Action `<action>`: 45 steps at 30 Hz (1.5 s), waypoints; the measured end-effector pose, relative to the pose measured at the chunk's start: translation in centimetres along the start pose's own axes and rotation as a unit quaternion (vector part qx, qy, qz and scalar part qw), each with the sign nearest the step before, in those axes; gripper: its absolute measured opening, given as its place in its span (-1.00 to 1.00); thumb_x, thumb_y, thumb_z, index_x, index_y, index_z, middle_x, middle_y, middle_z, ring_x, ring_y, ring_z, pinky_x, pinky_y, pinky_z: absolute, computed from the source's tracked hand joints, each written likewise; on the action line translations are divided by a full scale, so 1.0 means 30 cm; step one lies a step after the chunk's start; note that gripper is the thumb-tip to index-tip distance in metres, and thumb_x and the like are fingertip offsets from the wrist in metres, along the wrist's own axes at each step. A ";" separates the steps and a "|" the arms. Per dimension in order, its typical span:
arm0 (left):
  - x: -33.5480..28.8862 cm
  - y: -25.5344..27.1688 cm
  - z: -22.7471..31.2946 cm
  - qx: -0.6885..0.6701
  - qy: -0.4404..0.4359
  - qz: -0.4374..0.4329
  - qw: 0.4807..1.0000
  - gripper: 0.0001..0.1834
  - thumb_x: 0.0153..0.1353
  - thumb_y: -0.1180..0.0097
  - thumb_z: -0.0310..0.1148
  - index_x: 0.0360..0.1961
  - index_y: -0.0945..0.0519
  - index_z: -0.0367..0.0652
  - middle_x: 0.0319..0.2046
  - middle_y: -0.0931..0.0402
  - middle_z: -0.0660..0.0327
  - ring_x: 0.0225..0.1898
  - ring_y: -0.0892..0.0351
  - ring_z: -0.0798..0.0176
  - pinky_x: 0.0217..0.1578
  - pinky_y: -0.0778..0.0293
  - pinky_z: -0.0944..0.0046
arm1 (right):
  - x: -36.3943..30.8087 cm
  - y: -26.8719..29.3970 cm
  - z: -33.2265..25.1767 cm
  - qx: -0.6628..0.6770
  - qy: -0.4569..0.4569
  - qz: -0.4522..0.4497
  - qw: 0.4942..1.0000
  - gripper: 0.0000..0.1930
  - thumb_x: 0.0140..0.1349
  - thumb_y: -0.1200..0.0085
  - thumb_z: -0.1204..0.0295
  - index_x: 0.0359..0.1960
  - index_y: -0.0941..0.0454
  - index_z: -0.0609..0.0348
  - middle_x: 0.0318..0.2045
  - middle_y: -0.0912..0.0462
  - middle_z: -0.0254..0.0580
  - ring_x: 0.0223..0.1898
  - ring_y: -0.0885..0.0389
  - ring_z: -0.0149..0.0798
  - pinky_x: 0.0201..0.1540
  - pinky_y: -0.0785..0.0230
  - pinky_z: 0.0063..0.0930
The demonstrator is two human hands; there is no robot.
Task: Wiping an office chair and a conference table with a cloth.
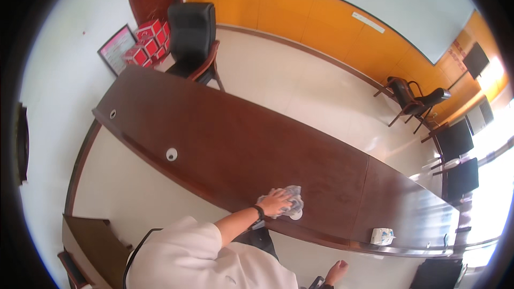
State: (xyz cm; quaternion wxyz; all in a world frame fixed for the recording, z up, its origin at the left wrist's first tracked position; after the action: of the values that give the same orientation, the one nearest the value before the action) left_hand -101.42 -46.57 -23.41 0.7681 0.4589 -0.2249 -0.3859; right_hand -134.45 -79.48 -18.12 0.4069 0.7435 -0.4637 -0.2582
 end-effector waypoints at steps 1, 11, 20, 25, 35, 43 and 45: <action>-0.067 0.031 -0.069 0.029 0.020 -0.001 0.999 -0.35 0.09 -0.38 -0.17 0.26 -0.52 0.30 0.47 -0.23 0.24 0.49 -0.08 -0.05 0.36 -0.08 -0.32 | -0.057 -0.004 -0.010 0.015 0.000 0.016 1.000 -0.75 0.29 -0.14 0.41 -0.10 -0.56 0.34 -0.17 -0.65 0.11 -0.09 -0.62 0.08 0.03 -0.46 -0.11; -0.847 0.422 -0.763 0.167 0.495 0.114 0.845 -0.29 0.28 -0.18 0.04 0.42 -0.31 0.21 0.50 -0.08 -0.02 0.51 0.05 -0.33 0.40 0.04 -0.42 | -0.824 -0.204 0.666 -0.022 -0.182 -0.012 0.983 -0.78 0.31 -0.10 0.40 -0.17 -0.57 0.35 -0.31 -0.69 0.03 -0.25 -0.69 -0.04 -0.15 -0.53 -0.16; -0.685 0.292 -0.691 0.071 0.292 0.122 0.946 -0.41 0.27 -0.17 -0.02 0.31 -0.45 0.17 0.49 -0.08 -0.05 0.49 0.00 -0.31 0.35 -0.02 -0.45 | -1.279 -0.270 0.401 0.008 -0.322 -0.203 0.925 -0.79 0.31 -0.11 0.40 -0.19 -0.57 0.35 -0.34 -0.70 0.01 -0.29 -0.69 -0.09 -0.19 -0.54 -0.20; -0.599 0.168 -0.518 0.030 -0.028 0.099 0.994 -0.51 0.21 -0.21 -0.11 0.19 -0.58 0.16 0.38 -0.29 0.01 0.41 -0.19 -0.25 0.31 -0.17 -0.36 | -1.277 -0.400 0.208 0.020 -0.279 -0.264 0.923 -0.79 0.30 -0.11 0.40 -0.19 -0.57 0.35 -0.36 -0.70 0.00 -0.32 -0.69 -0.12 -0.22 -0.54 -0.21; -0.897 0.565 -1.051 0.033 -0.021 0.094 0.995 -0.73 0.05 -0.27 -0.28 -0.16 -0.70 0.14 0.35 -0.35 0.23 0.38 -0.23 -0.11 0.25 -0.25 -0.41 | -1.033 -0.703 -0.431 0.166 -0.100 -0.239 0.951 -0.80 0.29 -0.12 0.41 -0.21 -0.58 0.35 -0.39 -0.70 -0.02 -0.36 -0.69 -0.17 -0.26 -0.55 -0.25; -1.887 1.116 -1.980 0.071 0.492 0.354 0.792 -0.63 0.10 -0.27 -0.38 -0.01 -0.66 -0.04 -0.06 -0.56 0.06 0.03 -0.49 -0.13 0.02 -0.44 -0.09 | -1.158 -0.960 -1.157 -0.011 0.239 -0.307 0.921 -0.87 0.24 -0.06 0.44 -0.38 -0.65 0.14 -0.47 -0.74 -0.14 -0.38 -0.74 -0.20 -0.23 -0.58 -0.30; -2.018 1.174 -2.120 0.078 0.561 0.359 0.742 -0.60 0.16 -0.29 -0.31 0.04 -0.61 -0.11 -0.07 -0.56 0.03 0.00 -0.53 -0.11 -0.02 -0.47 -0.09 | -1.127 -0.970 -1.074 -0.042 0.244 -0.318 0.915 -0.86 0.24 -0.06 0.43 -0.41 -0.66 0.11 -0.47 -0.74 -0.14 -0.37 -0.75 -0.18 -0.23 -0.58 -0.27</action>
State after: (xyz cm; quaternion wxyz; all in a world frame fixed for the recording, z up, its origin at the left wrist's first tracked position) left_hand -79.72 45.51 -22.32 0.7989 0.5357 0.0693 0.2643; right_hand -110.73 -30.32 -25.23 0.4343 0.8739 -0.0779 -0.2039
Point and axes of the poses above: each hand's wrist, its own x-axis towards the middle knuckle, its own y-axis out of the back of the hand, z = x × y, the point moved 3 cm from there along x, towards the middle knuckle
